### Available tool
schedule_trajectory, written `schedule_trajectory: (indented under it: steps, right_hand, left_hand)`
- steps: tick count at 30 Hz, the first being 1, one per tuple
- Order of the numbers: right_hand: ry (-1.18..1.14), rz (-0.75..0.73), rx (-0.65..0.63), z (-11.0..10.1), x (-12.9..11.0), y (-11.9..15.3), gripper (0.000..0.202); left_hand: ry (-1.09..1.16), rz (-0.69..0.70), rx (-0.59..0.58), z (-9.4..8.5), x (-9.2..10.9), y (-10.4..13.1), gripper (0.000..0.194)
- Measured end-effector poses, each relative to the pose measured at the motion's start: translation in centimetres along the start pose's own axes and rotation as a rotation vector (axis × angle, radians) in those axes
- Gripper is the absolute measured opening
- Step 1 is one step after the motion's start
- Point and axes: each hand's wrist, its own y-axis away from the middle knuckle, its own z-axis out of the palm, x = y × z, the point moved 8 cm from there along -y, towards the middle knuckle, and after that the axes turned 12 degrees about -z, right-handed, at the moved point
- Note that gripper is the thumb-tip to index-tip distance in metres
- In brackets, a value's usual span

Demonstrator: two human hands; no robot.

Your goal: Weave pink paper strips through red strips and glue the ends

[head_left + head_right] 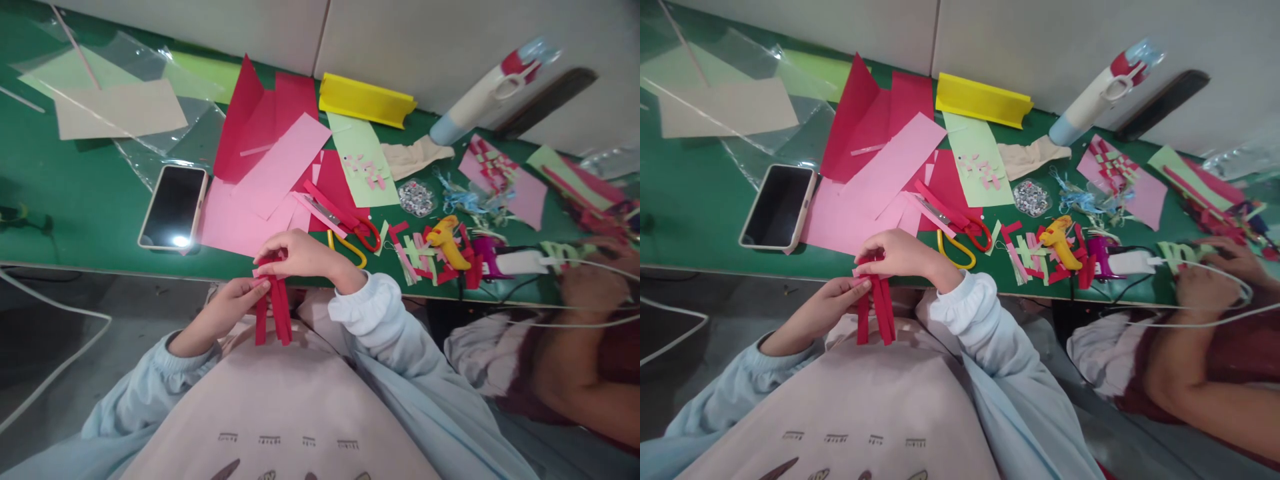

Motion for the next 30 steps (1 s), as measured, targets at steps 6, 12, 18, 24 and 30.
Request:
schedule_trajectory:
  steps: [6,12,18,24,30]
  right_hand:
    - [0.013,-0.011,-0.186,1.0,-0.4,-0.9,0.006]
    - [-0.012,-0.036,-0.098,0.7,-0.1,-1.2,0.006]
    - [-0.027,0.025,-0.041,-0.4,0.5,-1.0,0.026]
    - [-0.002,0.129,-0.154,-2.0,1.7,0.8,0.029]
    - [0.061,0.079,-0.241,-2.0,1.7,1.5,0.021]
  left_hand:
    - [-0.099,0.036,0.024,0.1,0.8,0.0,0.045]
    - [-0.063,0.055,-0.024,0.5,0.8,-0.1,0.042]
    - [-0.002,0.042,0.006,0.1,0.5,-0.2,0.042]
    - [0.053,0.041,0.039,-0.9,0.5,0.2,0.042]
    - [-0.021,0.060,0.043,-1.3,0.6,0.3,0.042]
